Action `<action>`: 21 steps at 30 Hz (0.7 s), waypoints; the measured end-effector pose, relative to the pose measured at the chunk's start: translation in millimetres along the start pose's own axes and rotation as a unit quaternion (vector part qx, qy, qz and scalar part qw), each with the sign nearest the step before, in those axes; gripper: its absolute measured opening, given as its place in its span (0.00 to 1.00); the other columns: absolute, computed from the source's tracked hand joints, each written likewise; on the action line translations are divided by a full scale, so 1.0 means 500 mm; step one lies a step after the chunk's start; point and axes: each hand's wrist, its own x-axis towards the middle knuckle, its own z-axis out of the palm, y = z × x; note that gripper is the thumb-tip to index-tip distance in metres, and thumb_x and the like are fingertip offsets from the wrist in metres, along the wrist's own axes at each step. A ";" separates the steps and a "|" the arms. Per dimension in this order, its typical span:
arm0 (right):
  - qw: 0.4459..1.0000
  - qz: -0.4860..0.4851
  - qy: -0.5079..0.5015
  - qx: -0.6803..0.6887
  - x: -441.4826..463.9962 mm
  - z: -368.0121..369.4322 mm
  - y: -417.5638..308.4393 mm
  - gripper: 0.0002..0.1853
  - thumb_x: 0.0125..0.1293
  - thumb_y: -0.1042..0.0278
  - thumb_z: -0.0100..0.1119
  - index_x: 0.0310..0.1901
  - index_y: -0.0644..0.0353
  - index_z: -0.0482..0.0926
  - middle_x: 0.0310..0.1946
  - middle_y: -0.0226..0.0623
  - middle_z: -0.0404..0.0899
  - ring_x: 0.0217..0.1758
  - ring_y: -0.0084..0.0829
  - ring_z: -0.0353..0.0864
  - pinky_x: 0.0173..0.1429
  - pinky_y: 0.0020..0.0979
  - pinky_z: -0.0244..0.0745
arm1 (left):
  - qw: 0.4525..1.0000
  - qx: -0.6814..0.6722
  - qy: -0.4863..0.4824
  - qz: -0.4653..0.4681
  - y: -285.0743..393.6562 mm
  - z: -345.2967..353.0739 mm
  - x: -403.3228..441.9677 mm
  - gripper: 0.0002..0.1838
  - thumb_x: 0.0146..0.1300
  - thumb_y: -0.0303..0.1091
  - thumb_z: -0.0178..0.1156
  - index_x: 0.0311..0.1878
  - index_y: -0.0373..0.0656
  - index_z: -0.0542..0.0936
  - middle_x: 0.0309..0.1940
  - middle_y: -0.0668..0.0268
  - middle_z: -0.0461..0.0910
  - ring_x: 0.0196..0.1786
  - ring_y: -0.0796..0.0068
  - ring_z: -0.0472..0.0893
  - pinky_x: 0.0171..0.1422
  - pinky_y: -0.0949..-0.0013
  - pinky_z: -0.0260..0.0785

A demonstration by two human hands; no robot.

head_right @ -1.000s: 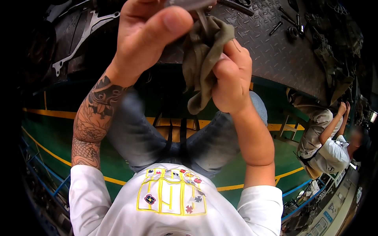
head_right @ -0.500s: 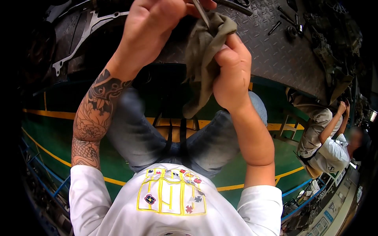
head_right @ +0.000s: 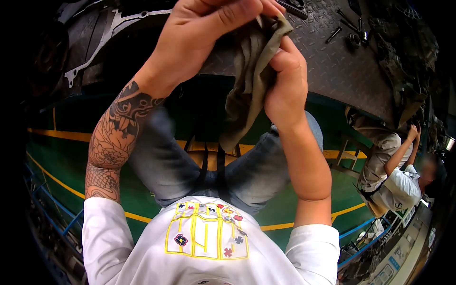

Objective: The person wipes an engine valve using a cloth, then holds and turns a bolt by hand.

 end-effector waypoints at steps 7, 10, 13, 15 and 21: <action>0.999 0.000 0.024 0.023 0.001 0.004 -0.002 0.14 0.70 0.60 0.42 0.44 0.62 0.72 0.27 0.33 0.71 0.25 0.28 0.65 0.29 0.29 0.62 | 0.996 0.020 0.089 0.018 0.022 -0.036 0.005 0.14 0.80 0.40 0.58 0.47 0.38 0.83 0.40 0.60 0.88 0.40 0.73 0.87 0.46 0.73 0.80; 0.994 0.006 0.079 0.076 0.009 -0.004 0.002 0.15 0.71 0.58 0.41 0.44 0.61 0.73 0.29 0.33 0.71 0.27 0.29 0.65 0.32 0.30 0.63 | 0.996 0.015 0.075 -0.043 0.028 -0.038 -0.002 0.15 0.81 0.42 0.56 0.47 0.38 0.81 0.37 0.59 0.87 0.36 0.73 0.87 0.42 0.72 0.79; 0.991 0.009 0.098 0.096 0.012 -0.019 -0.008 0.16 0.72 0.57 0.40 0.43 0.60 0.73 0.29 0.34 0.71 0.29 0.30 0.66 0.35 0.31 0.64 | 0.993 0.021 0.081 -0.084 0.028 -0.019 -0.008 0.16 0.82 0.41 0.54 0.48 0.36 0.80 0.32 0.61 0.85 0.30 0.76 0.84 0.38 0.74 0.78; 0.983 0.015 0.151 0.099 0.022 -0.038 0.002 0.20 0.75 0.55 0.38 0.48 0.61 0.76 0.38 0.37 0.78 0.36 0.32 0.74 0.43 0.36 0.71 | 0.993 0.010 0.063 -0.096 0.022 -0.018 -0.006 0.15 0.83 0.40 0.52 0.48 0.36 0.80 0.30 0.63 0.83 0.29 0.77 0.83 0.37 0.75 0.77; 0.979 -0.062 0.167 0.102 0.030 -0.040 0.012 0.23 0.81 0.54 0.35 0.61 0.61 0.75 0.58 0.38 0.81 0.61 0.35 0.79 0.68 0.41 0.71 | 0.968 0.242 -0.030 -0.067 0.004 -0.024 -0.012 0.16 0.79 0.39 0.55 0.54 0.36 0.82 0.31 0.65 0.82 0.34 0.76 0.81 0.39 0.72 0.74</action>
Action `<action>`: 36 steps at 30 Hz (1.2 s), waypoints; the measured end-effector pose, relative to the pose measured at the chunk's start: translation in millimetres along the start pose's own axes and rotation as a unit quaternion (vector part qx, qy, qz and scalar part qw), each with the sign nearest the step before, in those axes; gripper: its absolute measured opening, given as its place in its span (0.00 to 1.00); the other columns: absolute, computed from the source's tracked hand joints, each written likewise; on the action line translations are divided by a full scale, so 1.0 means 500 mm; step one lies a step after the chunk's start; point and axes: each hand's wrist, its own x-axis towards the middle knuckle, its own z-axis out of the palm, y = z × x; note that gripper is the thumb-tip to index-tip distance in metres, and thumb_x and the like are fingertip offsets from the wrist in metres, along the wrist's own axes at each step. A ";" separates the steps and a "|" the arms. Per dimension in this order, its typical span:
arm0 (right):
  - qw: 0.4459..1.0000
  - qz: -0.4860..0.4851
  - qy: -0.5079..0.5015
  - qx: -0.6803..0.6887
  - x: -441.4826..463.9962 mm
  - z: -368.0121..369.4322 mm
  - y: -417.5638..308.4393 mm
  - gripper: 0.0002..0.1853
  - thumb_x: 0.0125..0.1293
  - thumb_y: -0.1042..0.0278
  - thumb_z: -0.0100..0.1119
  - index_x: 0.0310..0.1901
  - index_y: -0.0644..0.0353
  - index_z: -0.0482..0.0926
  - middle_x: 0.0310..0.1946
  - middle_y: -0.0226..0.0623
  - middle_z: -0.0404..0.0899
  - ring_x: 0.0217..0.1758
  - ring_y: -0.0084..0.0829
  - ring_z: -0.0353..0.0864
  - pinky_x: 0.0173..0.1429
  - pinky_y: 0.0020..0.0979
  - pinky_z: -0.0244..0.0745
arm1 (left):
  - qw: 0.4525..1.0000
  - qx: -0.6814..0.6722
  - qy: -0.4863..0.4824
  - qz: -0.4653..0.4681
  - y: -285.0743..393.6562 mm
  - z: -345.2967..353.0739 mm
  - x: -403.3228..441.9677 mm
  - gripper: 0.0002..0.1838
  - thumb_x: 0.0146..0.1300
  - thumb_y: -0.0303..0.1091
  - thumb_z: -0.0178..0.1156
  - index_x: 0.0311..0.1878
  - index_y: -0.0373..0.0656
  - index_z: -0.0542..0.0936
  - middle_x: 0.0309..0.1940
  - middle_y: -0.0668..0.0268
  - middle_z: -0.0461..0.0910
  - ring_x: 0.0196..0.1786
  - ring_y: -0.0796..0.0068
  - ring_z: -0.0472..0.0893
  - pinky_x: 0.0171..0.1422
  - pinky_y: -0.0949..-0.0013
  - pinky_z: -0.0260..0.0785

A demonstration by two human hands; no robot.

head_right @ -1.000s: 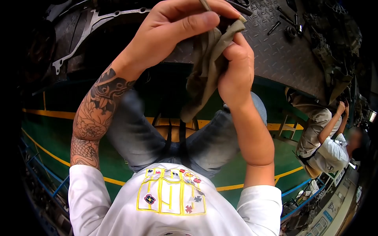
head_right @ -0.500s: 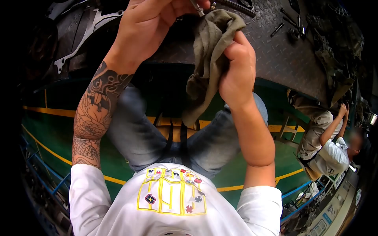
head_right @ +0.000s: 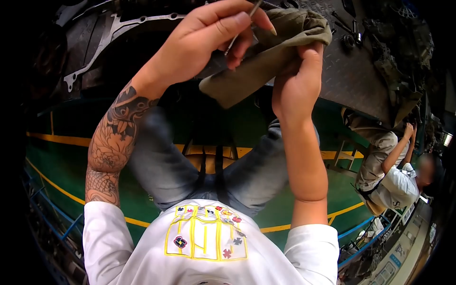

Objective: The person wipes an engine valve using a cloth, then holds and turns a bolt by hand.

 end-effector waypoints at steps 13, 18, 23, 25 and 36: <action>0.990 -0.039 -0.122 0.065 -0.007 -0.033 0.007 0.19 0.81 0.61 0.55 0.67 0.55 0.71 0.61 0.28 0.79 0.63 0.22 0.76 0.71 0.28 0.69 | 0.966 0.201 0.059 0.153 -0.005 0.019 -0.007 0.11 0.74 0.27 0.58 0.55 0.36 0.81 0.41 0.59 0.85 0.42 0.69 0.84 0.50 0.70 0.76; 0.981 -0.027 -0.189 0.024 -0.013 -0.023 -0.003 0.18 0.77 0.58 0.63 0.60 0.59 0.76 0.53 0.30 0.82 0.55 0.23 0.80 0.63 0.28 0.72 | 0.952 0.261 0.041 0.154 0.009 0.029 -0.012 0.08 0.74 0.21 0.56 0.52 0.35 0.80 0.36 0.61 0.81 0.38 0.75 0.82 0.45 0.75 0.74; 0.973 0.036 -0.226 0.014 -0.009 -0.021 -0.019 0.16 0.75 0.56 0.67 0.53 0.60 0.82 0.48 0.29 0.85 0.50 0.23 0.83 0.59 0.29 0.76 | 0.936 0.325 0.008 0.132 0.030 0.019 -0.014 0.10 0.67 0.18 0.57 0.50 0.35 0.81 0.34 0.59 0.82 0.36 0.68 0.83 0.42 0.69 0.74; 0.969 0.058 -0.237 0.026 -0.004 -0.035 -0.019 0.17 0.77 0.53 0.61 0.55 0.58 0.81 0.49 0.31 0.85 0.51 0.25 0.84 0.59 0.30 0.79 | 0.922 0.355 0.003 0.155 0.034 0.018 -0.017 0.13 0.63 0.17 0.57 0.50 0.36 0.81 0.34 0.57 0.83 0.36 0.61 0.84 0.41 0.66 0.75; 0.968 -0.029 -0.247 0.021 0.015 -0.037 -0.007 0.11 0.81 0.64 0.57 0.57 0.58 0.81 0.49 0.28 0.85 0.50 0.21 0.83 0.56 0.26 0.80 | 0.864 0.446 0.047 0.229 0.030 0.027 -0.022 0.13 0.62 0.20 0.60 0.50 0.39 0.81 0.35 0.55 0.84 0.36 0.49 0.84 0.39 0.59 0.76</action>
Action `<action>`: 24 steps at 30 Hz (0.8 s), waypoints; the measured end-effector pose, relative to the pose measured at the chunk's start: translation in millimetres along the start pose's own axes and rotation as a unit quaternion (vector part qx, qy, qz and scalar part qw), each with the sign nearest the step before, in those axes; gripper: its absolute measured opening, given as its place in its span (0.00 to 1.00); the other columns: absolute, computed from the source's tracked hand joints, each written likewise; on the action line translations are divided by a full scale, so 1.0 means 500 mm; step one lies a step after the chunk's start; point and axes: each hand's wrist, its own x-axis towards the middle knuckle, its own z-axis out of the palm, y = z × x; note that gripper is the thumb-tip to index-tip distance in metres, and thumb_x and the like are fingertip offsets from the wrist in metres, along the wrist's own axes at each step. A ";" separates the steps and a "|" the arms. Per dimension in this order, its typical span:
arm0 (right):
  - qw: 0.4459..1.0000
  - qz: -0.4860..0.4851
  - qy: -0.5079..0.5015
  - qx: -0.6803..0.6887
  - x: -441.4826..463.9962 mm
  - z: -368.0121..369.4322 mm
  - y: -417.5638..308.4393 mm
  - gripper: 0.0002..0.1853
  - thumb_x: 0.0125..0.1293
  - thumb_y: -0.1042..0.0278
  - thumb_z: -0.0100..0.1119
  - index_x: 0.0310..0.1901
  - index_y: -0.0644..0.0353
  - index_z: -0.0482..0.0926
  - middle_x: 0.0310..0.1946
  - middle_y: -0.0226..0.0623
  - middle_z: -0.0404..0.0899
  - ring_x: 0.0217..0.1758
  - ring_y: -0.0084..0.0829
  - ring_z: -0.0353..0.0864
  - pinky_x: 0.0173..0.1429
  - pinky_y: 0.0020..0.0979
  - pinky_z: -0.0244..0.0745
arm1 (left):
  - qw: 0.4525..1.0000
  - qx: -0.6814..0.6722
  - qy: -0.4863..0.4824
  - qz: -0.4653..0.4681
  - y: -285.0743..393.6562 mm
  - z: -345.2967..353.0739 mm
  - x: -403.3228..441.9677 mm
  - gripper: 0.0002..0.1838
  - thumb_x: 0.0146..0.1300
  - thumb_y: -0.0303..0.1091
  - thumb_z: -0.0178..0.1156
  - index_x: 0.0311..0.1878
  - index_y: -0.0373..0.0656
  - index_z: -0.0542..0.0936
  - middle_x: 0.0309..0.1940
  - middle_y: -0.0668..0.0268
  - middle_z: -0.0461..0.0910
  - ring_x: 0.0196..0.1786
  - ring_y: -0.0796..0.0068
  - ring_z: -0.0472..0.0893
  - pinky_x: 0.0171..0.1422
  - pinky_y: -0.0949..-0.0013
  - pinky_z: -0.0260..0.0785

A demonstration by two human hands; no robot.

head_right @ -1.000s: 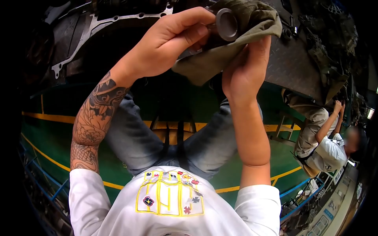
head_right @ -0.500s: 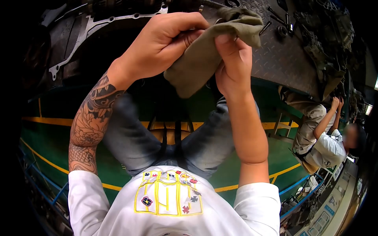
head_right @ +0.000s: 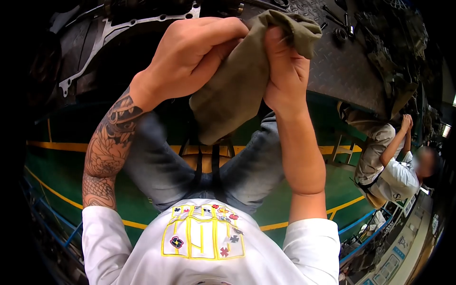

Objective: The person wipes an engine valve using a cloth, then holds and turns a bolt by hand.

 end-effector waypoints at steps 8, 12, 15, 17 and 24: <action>0.995 0.062 -0.038 0.061 -0.015 -0.019 -0.021 0.12 0.79 0.67 0.60 0.59 0.59 0.80 0.52 0.30 0.84 0.54 0.24 0.83 0.59 0.29 0.80 | 0.995 -0.083 -0.036 -0.046 0.010 0.003 0.011 0.08 0.66 0.21 0.60 0.47 0.39 0.82 0.31 0.55 0.82 0.32 0.52 0.82 0.36 0.63 0.75; 0.996 0.059 -0.029 0.053 -0.021 -0.024 -0.013 0.11 0.80 0.64 0.59 0.57 0.57 0.80 0.50 0.29 0.85 0.52 0.23 0.84 0.57 0.27 0.80 | 0.998 0.003 -0.059 -0.008 0.010 0.003 0.006 0.13 0.61 0.22 0.61 0.49 0.42 0.81 0.30 0.56 0.81 0.32 0.51 0.82 0.35 0.59 0.74; 0.999 0.045 0.009 0.009 -0.027 -0.021 -0.004 0.13 0.81 0.56 0.56 0.56 0.55 0.80 0.48 0.30 0.85 0.51 0.25 0.85 0.56 0.30 0.82 | 0.996 0.064 -0.068 0.011 0.014 0.004 -0.005 0.14 0.59 0.24 0.61 0.49 0.44 0.79 0.29 0.58 0.80 0.30 0.52 0.82 0.32 0.57 0.73; 0.999 0.025 0.019 -0.019 -0.024 -0.013 -0.002 0.14 0.82 0.55 0.55 0.56 0.55 0.80 0.46 0.30 0.85 0.50 0.25 0.85 0.54 0.29 0.82 | 0.992 0.101 -0.077 0.015 0.017 0.001 -0.009 0.13 0.60 0.24 0.62 0.48 0.45 0.78 0.28 0.60 0.80 0.30 0.53 0.82 0.31 0.57 0.73; 0.999 0.026 -0.043 0.015 -0.004 -0.006 -0.029 0.12 0.81 0.62 0.57 0.57 0.57 0.80 0.50 0.29 0.85 0.51 0.22 0.83 0.56 0.27 0.79 | 0.999 0.028 -0.020 0.003 0.015 0.009 0.003 0.12 0.61 0.24 0.62 0.49 0.43 0.78 0.29 0.56 0.81 0.31 0.51 0.82 0.33 0.58 0.73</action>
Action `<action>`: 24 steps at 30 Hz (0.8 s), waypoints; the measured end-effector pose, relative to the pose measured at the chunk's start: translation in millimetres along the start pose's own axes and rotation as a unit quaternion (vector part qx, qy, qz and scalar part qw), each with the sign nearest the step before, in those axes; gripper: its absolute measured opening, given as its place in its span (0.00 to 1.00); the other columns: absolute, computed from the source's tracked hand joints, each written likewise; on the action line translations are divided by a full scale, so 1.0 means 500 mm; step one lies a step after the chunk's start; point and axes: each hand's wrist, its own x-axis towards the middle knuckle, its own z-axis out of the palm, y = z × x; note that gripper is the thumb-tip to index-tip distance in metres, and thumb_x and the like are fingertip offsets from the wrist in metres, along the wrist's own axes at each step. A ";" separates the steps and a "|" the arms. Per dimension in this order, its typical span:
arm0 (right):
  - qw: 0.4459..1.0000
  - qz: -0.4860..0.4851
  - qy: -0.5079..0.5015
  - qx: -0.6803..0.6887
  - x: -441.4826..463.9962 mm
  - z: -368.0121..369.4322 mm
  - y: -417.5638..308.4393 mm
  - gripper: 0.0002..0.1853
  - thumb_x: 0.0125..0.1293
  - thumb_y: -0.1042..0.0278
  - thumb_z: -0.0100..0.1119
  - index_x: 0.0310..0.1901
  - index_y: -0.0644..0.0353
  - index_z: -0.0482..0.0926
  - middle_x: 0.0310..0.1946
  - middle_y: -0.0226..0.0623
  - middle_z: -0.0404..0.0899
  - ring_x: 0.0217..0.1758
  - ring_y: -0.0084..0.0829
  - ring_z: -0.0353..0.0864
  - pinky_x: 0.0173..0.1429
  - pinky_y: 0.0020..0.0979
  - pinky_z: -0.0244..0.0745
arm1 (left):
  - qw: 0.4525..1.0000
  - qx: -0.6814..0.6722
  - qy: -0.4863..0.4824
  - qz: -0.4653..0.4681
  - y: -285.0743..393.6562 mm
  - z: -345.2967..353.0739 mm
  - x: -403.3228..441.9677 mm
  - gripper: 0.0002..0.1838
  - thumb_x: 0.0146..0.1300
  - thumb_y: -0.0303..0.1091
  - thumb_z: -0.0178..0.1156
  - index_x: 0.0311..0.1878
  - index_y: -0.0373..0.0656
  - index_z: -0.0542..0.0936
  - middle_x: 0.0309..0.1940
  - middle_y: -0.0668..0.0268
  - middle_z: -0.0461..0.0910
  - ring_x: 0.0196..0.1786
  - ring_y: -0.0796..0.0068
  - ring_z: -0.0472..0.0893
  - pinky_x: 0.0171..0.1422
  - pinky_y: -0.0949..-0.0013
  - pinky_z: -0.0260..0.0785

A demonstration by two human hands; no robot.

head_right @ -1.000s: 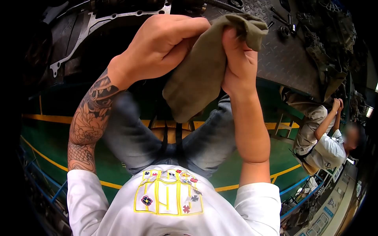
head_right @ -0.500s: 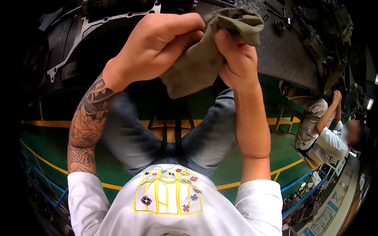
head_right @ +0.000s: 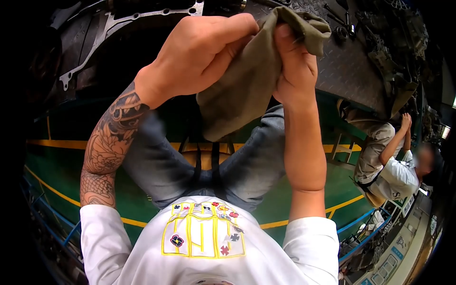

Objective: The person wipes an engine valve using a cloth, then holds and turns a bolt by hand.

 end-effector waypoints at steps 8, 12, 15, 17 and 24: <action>0.997 0.057 -0.015 0.050 -0.020 -0.023 0.008 0.12 0.80 0.63 0.59 0.57 0.57 0.81 0.52 0.29 0.84 0.52 0.24 0.84 0.60 0.30 0.80 | 0.999 -0.012 -0.032 0.002 0.001 -0.012 -0.003 0.12 0.62 0.24 0.61 0.49 0.43 0.79 0.29 0.57 0.82 0.32 0.50 0.83 0.33 0.58 0.74; 0.999 0.044 0.003 0.023 -0.021 -0.029 0.015 0.11 0.80 0.62 0.59 0.56 0.57 0.82 0.49 0.28 0.85 0.50 0.23 0.84 0.57 0.28 0.80 | 0.997 0.049 -0.052 -0.009 0.012 -0.010 -0.013 0.12 0.61 0.24 0.61 0.48 0.44 0.78 0.26 0.58 0.78 0.29 0.51 0.82 0.31 0.57 0.73; 0.999 0.019 0.020 -0.017 -0.018 -0.015 0.013 0.12 0.80 0.61 0.60 0.55 0.57 0.82 0.47 0.28 0.86 0.49 0.22 0.84 0.55 0.27 0.81 | 0.997 0.066 -0.044 -0.003 0.017 -0.010 -0.017 0.11 0.62 0.24 0.62 0.47 0.44 0.78 0.25 0.58 0.77 0.28 0.51 0.81 0.30 0.57 0.72; 0.999 0.004 0.025 -0.023 -0.017 0.002 0.006 0.12 0.80 0.61 0.60 0.56 0.58 0.83 0.47 0.29 0.86 0.49 0.23 0.85 0.54 0.27 0.81 | 0.997 0.059 -0.045 -0.005 0.021 -0.013 -0.012 0.09 0.63 0.24 0.62 0.46 0.44 0.78 0.25 0.57 0.77 0.28 0.50 0.81 0.29 0.57 0.71; 0.993 0.071 -0.054 0.078 -0.005 -0.011 -0.011 0.14 0.79 0.68 0.59 0.60 0.62 0.80 0.52 0.34 0.85 0.54 0.28 0.85 0.60 0.31 0.81 | 0.999 -0.012 -0.028 -0.024 0.017 -0.012 -0.001 0.05 0.66 0.25 0.62 0.44 0.42 0.78 0.26 0.54 0.79 0.30 0.49 0.81 0.31 0.56 0.72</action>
